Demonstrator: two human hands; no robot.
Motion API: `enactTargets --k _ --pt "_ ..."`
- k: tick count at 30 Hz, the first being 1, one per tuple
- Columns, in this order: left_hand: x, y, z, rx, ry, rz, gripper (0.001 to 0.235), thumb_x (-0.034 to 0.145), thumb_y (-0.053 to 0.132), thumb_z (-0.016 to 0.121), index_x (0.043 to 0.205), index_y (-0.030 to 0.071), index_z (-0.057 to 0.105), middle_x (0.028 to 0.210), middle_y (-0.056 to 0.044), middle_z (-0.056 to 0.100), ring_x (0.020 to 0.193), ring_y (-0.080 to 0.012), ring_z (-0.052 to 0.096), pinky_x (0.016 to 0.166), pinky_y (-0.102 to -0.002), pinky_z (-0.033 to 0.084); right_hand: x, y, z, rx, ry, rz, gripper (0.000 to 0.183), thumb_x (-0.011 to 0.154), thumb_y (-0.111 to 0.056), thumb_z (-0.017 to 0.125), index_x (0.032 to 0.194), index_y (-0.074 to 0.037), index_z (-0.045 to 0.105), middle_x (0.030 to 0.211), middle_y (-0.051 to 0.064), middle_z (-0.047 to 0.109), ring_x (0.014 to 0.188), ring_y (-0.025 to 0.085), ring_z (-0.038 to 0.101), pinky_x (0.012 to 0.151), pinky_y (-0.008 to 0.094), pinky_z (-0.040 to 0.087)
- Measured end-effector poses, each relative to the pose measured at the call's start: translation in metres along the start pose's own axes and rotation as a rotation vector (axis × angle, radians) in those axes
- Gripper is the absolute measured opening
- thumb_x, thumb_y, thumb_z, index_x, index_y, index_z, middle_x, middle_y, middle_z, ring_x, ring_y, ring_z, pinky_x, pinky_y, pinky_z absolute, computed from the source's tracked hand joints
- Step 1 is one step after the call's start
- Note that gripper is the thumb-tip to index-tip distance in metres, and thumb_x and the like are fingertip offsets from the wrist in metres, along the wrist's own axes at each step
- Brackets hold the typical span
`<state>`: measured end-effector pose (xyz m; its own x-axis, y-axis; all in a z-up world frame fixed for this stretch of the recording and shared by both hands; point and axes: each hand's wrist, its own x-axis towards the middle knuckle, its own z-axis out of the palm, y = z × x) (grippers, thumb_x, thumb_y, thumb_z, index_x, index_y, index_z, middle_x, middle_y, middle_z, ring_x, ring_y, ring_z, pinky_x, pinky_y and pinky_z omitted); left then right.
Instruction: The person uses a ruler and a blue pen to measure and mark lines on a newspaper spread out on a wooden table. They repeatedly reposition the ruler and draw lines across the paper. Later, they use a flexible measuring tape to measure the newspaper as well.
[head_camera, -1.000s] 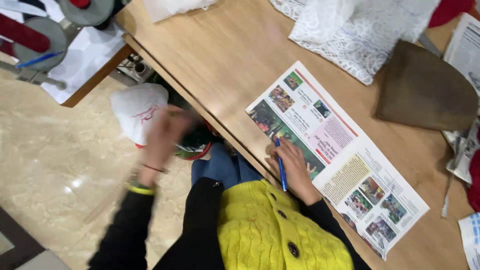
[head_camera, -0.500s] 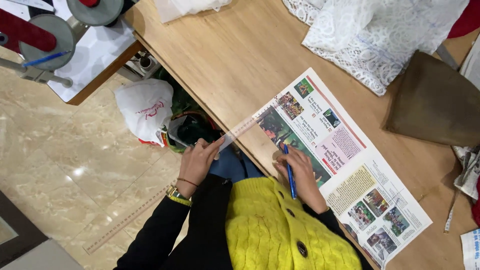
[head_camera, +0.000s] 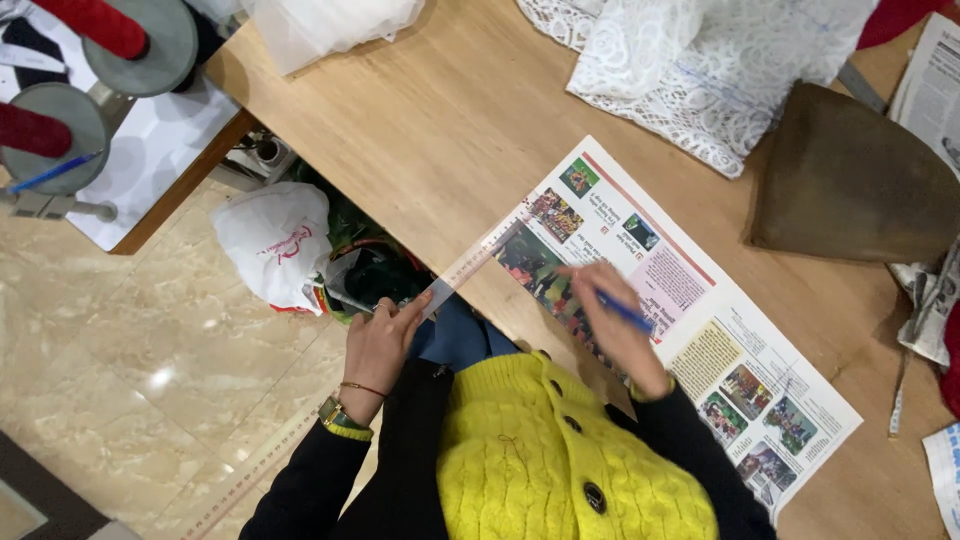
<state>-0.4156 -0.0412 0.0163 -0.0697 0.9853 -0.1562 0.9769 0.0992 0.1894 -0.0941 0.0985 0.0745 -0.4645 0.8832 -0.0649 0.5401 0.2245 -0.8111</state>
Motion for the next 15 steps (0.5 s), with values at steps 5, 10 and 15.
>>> enactTargets --k 5,10,15 --pt "0.001 0.008 -0.009 -0.014 0.001 -0.025 0.038 0.106 0.046 0.037 0.140 0.050 0.054 0.092 -0.003 0.061 0.070 -0.0236 0.071 0.073 -0.038 0.047 0.086 0.011 0.003 0.188 0.358 0.003 0.013 0.099 -0.012 0.074 0.110 -0.006 0.069 0.098 0.013 0.073 0.093 0.026 0.073 0.085 0.034 0.058" --pt "0.002 0.005 -0.007 0.025 0.005 -0.009 0.038 0.106 0.046 0.036 0.140 0.051 0.053 0.090 -0.001 0.059 0.068 -0.0230 0.069 0.070 -0.037 0.046 0.112 0.014 0.014 0.169 0.257 0.056 0.014 0.098 -0.016 0.072 0.106 -0.004 0.068 0.098 0.021 0.071 0.090 0.035 0.072 0.079 0.042 0.059" --pt "0.003 0.008 -0.009 0.050 -0.001 -0.006 0.039 0.107 0.044 0.036 0.142 0.051 0.052 0.090 -0.002 0.060 0.066 -0.0220 0.069 0.068 -0.036 0.045 0.117 0.007 0.017 0.134 0.282 0.091 0.011 0.101 -0.019 0.069 0.105 -0.009 0.067 0.096 0.015 0.072 0.090 0.032 0.074 0.081 0.042 0.058"
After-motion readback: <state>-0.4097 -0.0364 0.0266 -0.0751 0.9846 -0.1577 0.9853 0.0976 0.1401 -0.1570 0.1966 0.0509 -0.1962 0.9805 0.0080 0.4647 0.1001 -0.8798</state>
